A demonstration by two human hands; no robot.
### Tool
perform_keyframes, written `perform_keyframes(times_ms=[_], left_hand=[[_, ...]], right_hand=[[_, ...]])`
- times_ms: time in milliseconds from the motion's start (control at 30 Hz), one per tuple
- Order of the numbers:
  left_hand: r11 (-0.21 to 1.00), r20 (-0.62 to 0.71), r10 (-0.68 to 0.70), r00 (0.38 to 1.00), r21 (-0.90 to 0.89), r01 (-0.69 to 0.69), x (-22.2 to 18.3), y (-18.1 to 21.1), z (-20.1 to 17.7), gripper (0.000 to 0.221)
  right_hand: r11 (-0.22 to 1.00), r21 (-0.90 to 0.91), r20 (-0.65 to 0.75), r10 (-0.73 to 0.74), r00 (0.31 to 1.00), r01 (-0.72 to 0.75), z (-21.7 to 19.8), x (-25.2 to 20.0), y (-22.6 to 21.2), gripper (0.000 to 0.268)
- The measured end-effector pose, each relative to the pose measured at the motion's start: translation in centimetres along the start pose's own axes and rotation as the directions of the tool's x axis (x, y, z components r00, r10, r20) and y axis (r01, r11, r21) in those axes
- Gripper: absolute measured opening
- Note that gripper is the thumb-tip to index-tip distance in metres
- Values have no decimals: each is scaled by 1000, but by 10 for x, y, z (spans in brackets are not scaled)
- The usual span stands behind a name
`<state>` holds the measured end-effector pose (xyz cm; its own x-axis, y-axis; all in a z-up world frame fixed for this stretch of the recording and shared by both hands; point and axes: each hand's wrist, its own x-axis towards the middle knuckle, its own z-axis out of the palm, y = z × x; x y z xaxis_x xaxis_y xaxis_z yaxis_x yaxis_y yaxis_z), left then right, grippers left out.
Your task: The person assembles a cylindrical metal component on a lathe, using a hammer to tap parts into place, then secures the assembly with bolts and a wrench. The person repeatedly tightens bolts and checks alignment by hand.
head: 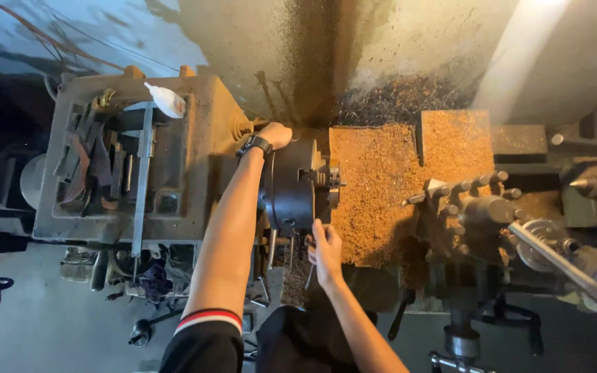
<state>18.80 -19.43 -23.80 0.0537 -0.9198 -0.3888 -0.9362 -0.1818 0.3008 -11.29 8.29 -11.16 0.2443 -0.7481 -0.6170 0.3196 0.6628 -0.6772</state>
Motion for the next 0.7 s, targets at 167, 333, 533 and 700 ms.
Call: perform_keyframes(times_ms=[167,333,533,700], left_hand=[[939,330,151,932,246,-239,55,-13,16,34],[945,421,76,904,260,-201,52,-17,13,33],[946,262,67,963,289,-144,-17,-39,4,33],[968,-235,27,972,248,33,-142,75,-68,33]], right_hand=[[974,184,44,130,991,-136,19,-13,-23,37],[900,314,146,268,952,-301,30,-16,-28,52],[899,424,104,73,992,-111,21,2,15,54],[876,481,91,-74,993,21,-13,19,32,38]])
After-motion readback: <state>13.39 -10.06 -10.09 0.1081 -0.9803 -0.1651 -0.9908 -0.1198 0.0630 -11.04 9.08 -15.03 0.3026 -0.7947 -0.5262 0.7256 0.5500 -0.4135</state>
